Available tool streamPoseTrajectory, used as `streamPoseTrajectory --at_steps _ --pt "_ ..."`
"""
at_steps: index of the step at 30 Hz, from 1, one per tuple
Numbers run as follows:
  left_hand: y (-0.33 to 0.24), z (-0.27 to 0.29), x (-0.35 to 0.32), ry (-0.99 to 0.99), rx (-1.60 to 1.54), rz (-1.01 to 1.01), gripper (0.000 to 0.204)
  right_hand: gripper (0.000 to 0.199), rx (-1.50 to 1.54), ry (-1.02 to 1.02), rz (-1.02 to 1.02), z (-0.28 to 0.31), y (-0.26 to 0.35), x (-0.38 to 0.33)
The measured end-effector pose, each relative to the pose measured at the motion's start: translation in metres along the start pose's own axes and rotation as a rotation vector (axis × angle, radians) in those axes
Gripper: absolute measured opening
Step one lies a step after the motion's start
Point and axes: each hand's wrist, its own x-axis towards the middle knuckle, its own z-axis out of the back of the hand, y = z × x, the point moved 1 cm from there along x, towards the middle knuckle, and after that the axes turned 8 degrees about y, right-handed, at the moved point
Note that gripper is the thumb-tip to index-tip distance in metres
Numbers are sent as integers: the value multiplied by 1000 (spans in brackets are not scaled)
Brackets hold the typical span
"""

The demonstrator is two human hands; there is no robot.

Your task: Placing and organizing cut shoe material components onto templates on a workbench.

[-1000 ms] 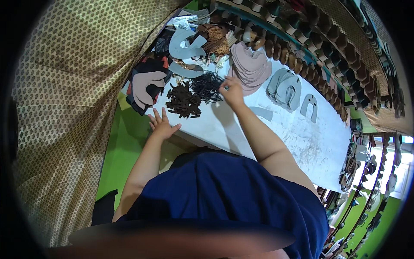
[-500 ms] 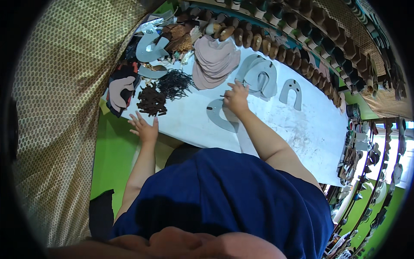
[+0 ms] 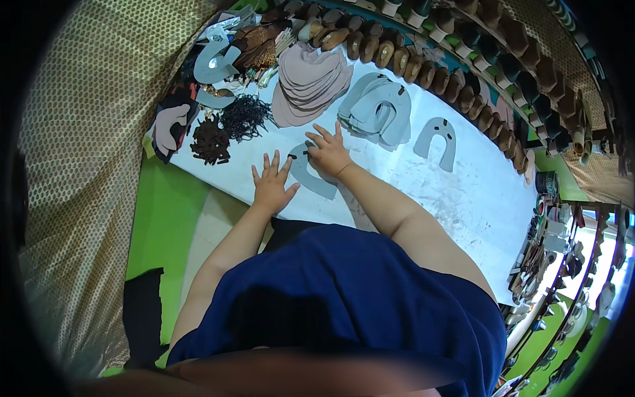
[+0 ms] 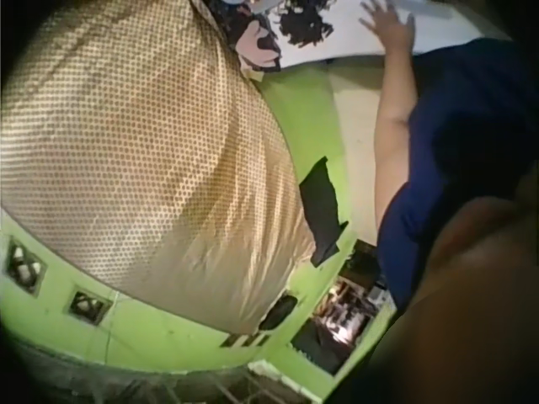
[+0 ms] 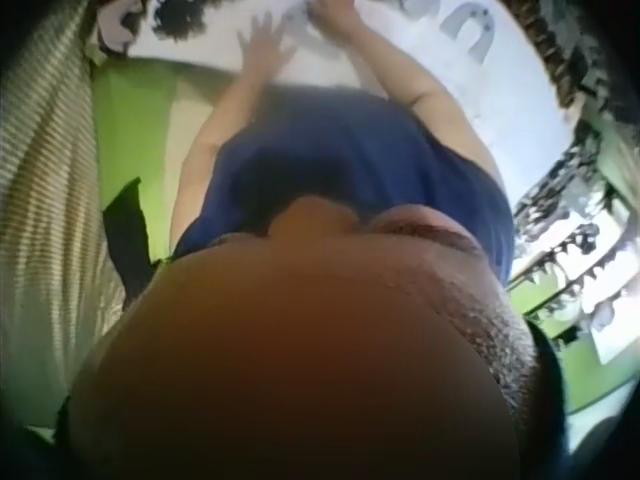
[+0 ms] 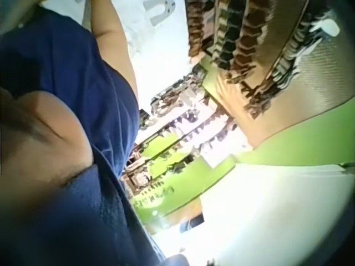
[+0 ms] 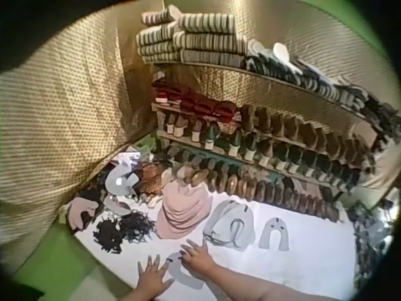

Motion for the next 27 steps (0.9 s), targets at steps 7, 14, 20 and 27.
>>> streamPoseTrajectory --at_steps 7,14,20,27 --pt "-5 -1 0 -23 -6 19 74 15 68 6 3 6 -6 -8" --pt "-4 -4 2 -61 -39 50 75 18 105 85 -38 11 -2 -18" --pt "0 -7 4 -67 -100 66 69 26 153 102 -15 21 -3 -19" --pt "-8 3 17 -176 -319 107 47 28 115 129 -49 17 -4 -17"
